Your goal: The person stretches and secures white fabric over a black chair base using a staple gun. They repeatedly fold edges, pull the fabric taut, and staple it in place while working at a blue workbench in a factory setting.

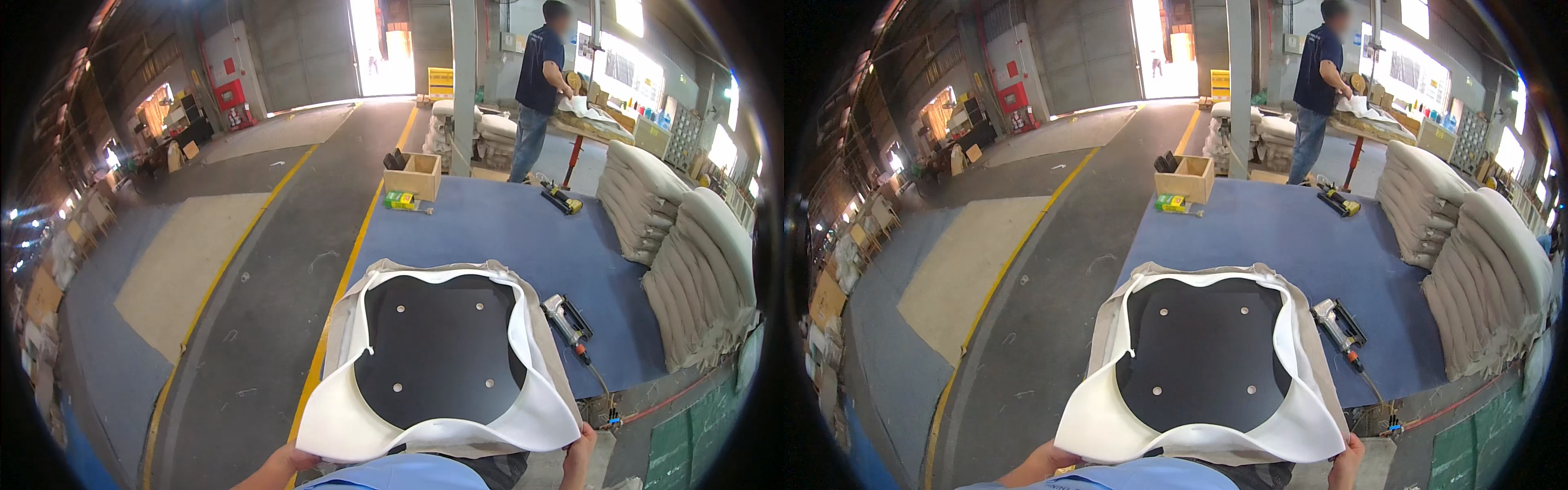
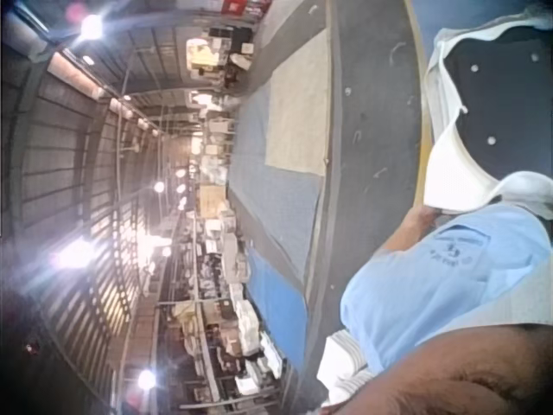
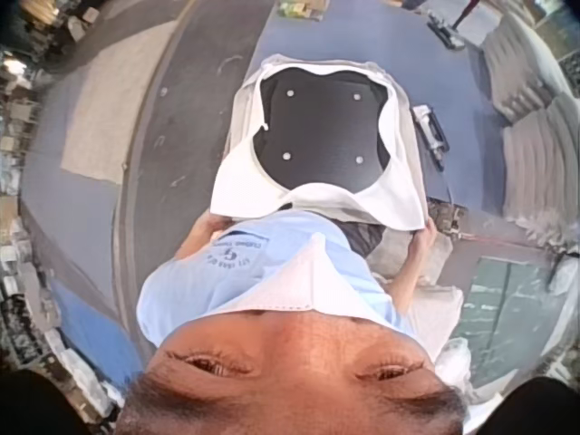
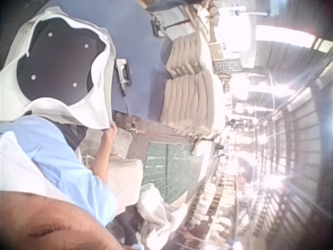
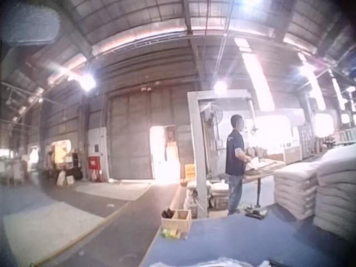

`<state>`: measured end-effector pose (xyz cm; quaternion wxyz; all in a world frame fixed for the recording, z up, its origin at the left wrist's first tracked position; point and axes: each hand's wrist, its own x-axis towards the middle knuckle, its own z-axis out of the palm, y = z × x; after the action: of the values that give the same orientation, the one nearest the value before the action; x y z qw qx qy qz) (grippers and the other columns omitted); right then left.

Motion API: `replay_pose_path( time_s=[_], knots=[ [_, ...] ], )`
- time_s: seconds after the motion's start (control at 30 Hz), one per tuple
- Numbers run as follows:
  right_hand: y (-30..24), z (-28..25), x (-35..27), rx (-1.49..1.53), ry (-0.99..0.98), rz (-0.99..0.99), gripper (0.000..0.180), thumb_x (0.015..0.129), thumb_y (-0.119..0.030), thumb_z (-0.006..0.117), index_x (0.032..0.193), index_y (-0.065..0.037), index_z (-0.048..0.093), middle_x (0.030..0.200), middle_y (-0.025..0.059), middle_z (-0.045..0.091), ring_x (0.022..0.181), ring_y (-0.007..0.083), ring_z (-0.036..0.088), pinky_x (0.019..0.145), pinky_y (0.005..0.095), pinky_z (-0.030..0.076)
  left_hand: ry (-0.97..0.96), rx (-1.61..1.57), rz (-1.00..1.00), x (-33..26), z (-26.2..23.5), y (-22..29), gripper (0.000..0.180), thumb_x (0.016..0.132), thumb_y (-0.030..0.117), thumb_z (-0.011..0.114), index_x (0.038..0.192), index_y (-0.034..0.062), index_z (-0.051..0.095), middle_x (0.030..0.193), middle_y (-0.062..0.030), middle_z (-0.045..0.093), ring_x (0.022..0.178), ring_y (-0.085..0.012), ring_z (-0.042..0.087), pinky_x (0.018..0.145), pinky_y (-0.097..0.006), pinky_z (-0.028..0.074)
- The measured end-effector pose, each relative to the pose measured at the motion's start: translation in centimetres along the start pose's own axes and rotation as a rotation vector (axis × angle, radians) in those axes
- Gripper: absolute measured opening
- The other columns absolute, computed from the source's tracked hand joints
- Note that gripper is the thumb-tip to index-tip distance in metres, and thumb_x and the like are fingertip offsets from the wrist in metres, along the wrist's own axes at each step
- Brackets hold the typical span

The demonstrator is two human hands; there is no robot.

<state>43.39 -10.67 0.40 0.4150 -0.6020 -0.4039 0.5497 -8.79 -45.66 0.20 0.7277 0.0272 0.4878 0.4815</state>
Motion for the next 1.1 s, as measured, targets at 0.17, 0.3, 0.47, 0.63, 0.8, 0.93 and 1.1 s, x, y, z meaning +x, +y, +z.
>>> replay_pose_path(
  time_s=[0.17,0.3,0.47,0.63,0.8,0.93,1.1],
  knots=[
    [-0.9,-2.6,1.9,-0.414,-0.106,-0.06,0.016,0.095,-0.01,0.07,0.082,-0.002,0.069,0.066,-0.0017,0.063,0.055,0.0056,0.054,0.05,0.026,0.04,0.183,1.084,-0.135,-1.2,-2.8,6.9,0.04,0.099,0.038,0.069,0.126,0.0094,0.074,0.123,-0.0095,0.076,0.11,-0.0263,0.073,0.091,-0.043,0.059],
    [-6.4,0.5,4.6,-0.816,-0.036,-0.44,0.007,0.094,-0.005,0.069,0.09,0.001,0.07,0.074,0.0001,0.063,0.067,0.0082,0.055,0.061,0.0266,0.045,0.842,1.207,0.061,0.5,-3.6,15.2,0.029,0.098,0.026,0.069,0.122,0.0097,0.075,0.12,-0.0157,0.076,0.109,-0.0297,0.074,0.094,-0.042,0.058],
    [-12.0,15.4,8.8,-0.686,-0.156,-0.653,0.009,0.092,-0.002,0.072,0.1,0.002,0.074,0.085,0.0091,0.072,0.076,0.016,0.067,0.071,0.0314,0.054,0.745,1.114,0.675,12.2,0.9,27.3,0.04,0.1,0.025,0.067,0.136,0.0084,0.066,0.126,-0.0169,0.074,0.118,-0.0325,0.071,0.103,-0.042,0.054],
    [-17.1,32.2,5.2,-0.721,-0.698,-0.793,0.018,0.093,-0.008,0.076,0.11,-0.003,0.075,0.1,0.0151,0.073,0.089,0.0318,0.073,0.077,0.0385,0.06,0.654,1.524,0.83,23.5,7.6,36.1,0.058,0.099,0.029,0.069,0.15,0.008,0.054,0.15,-0.0193,0.058,0.138,-0.038,0.055,0.116,-0.046,0.045],
    [-18.4,37.4,7.7,-0.907,-0.882,-0.897,0.02,0.092,-0.013,0.075,0.112,-0.008,0.074,0.1,0.0146,0.072,0.099,0.0361,0.069,0.087,0.0457,0.056,0.429,1.713,0.464,28.9,11.1,39.9,0.066,0.096,0.031,0.073,0.154,0.01,0.05,0.146,-0.0208,0.062,0.137,-0.039,0.057,0.116,-0.045,0.045],
    [-17.8,40.5,11.0,-0.88,-0.806,-0.925,0.024,0.091,-0.012,0.075,0.114,-0.005,0.073,0.105,0.0156,0.072,0.105,0.0377,0.067,0.091,0.0476,0.055,0.274,1.561,0.501,30.3,9.5,41.6,0.058,0.095,0.026,0.071,0.149,0.0094,0.057,0.137,-0.0198,0.069,0.131,-0.0372,0.063,0.111,-0.045,0.05],
    [-15.4,46.2,16.0,-0.965,-0.654,-1.04,0.044,0.088,-0.009,0.072,0.132,-0.008,0.066,0.123,0.0179,0.069,0.125,0.0396,0.06,0.106,0.0532,0.047,0.318,1.711,0.424,31.5,8.3,42.2,0.051,0.092,0.006,0.061,0.143,0.012,0.065,0.138,-0.0165,0.07,0.129,-0.0348,0.065,0.109,-0.046,0.052]
  ],
)
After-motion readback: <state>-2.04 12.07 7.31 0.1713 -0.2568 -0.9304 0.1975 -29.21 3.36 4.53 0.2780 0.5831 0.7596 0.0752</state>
